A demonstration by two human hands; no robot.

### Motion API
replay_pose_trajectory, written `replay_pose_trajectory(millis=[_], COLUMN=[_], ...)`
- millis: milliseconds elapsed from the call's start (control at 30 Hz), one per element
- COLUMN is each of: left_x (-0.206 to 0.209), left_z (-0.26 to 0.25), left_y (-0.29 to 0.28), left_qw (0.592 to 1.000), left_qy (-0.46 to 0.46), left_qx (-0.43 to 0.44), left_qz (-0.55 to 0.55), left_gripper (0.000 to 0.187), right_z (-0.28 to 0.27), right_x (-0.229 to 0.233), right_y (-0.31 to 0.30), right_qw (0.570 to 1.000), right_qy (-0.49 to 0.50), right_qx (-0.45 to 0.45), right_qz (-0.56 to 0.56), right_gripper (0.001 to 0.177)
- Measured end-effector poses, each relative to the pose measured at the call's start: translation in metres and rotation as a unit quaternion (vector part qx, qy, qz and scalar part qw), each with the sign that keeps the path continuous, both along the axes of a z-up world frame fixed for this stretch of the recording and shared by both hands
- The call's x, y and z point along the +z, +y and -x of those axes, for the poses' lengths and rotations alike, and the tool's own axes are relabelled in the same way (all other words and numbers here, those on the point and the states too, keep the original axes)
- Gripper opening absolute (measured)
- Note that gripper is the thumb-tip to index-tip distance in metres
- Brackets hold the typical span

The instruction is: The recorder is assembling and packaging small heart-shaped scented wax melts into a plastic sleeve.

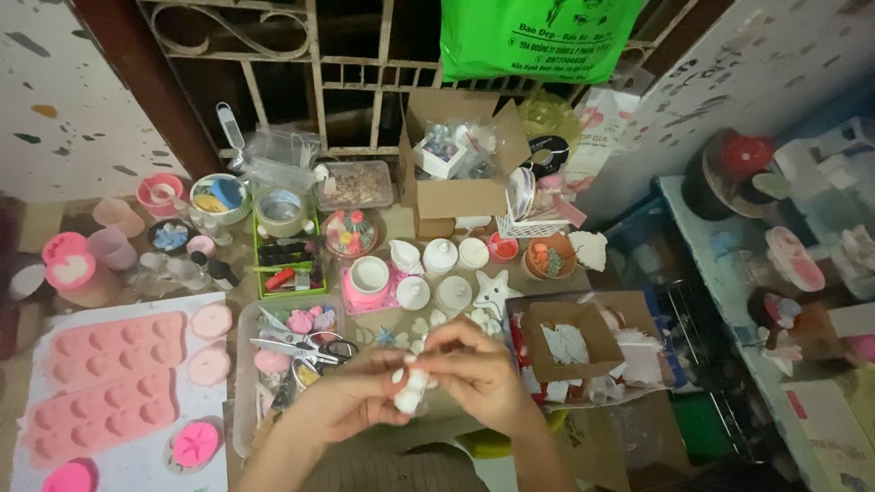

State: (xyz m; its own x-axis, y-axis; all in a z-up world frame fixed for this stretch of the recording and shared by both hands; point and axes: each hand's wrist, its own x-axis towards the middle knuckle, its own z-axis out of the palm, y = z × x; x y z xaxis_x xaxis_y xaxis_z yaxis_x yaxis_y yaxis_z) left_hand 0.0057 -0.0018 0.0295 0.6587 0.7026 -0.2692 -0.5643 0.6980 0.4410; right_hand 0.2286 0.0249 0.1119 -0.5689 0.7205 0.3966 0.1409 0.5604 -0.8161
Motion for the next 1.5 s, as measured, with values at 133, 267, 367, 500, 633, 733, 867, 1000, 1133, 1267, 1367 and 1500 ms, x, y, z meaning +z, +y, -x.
replay_pose_trajectory(millis=[133, 267, 367, 500, 633, 733, 867, 1000, 1133, 1267, 1367, 1500], left_x=[0.011, 0.019, 0.024, 0.022, 0.015, 0.011, 0.013, 0.014, 0.017, 0.013, 0.009, 0.016], left_z=[-0.011, -0.018, -0.021, -0.025, -0.023, -0.015, -0.008, -0.014, -0.014, -0.013, -0.014, -0.018], left_y=[-0.001, -0.003, -0.006, -0.005, -0.004, -0.003, -0.004, -0.005, -0.005, -0.007, -0.007, -0.002], left_qw=[0.988, 0.946, 0.927, 0.91, 0.91, 0.909, 0.901, 0.903, 0.903, 0.895, 0.892, 0.901], left_qy=[0.103, 0.198, 0.238, 0.259, 0.255, 0.267, 0.303, 0.291, 0.286, 0.292, 0.287, 0.241], left_qx=[0.115, 0.23, 0.251, 0.266, 0.265, 0.262, 0.273, 0.276, 0.267, 0.26, 0.263, 0.265], left_qz=[-0.031, -0.117, -0.148, -0.185, -0.191, -0.184, -0.146, -0.154, -0.178, -0.214, -0.23, -0.245], left_gripper=[0.036, 0.028, 0.028, 0.029, 0.029, 0.027, 0.027, 0.027, 0.027, 0.026, 0.025, 0.025], right_z=[-0.003, 0.001, 0.007, 0.006, 0.004, -0.002, -0.007, 0.012, 0.016, 0.017, 0.018, 0.016], right_x=[-0.007, -0.034, -0.03, -0.037, -0.035, -0.039, -0.037, -0.009, -0.018, -0.035, -0.031, -0.023], right_y=[-0.009, -0.018, -0.016, -0.011, -0.008, -0.005, -0.002, -0.007, -0.009, -0.012, -0.012, -0.007], right_qw=[0.984, 0.936, 0.909, 0.898, 0.899, 0.918, 0.941, 0.916, 0.912, 0.927, 0.927, 0.922], right_qy=[-0.003, 0.189, 0.215, 0.212, 0.213, 0.206, 0.141, 0.142, 0.173, 0.175, 0.167, 0.199], right_qx=[-0.156, -0.123, -0.079, -0.048, -0.052, -0.097, -0.151, -0.059, -0.027, -0.071, -0.124, -0.176], right_qz=[0.089, 0.272, 0.348, 0.384, 0.38, 0.325, 0.267, 0.37, 0.37, 0.324, 0.312, 0.282], right_gripper=[0.031, 0.013, 0.015, 0.016, 0.011, 0.008, 0.007, 0.023, 0.021, 0.013, 0.01, 0.007])
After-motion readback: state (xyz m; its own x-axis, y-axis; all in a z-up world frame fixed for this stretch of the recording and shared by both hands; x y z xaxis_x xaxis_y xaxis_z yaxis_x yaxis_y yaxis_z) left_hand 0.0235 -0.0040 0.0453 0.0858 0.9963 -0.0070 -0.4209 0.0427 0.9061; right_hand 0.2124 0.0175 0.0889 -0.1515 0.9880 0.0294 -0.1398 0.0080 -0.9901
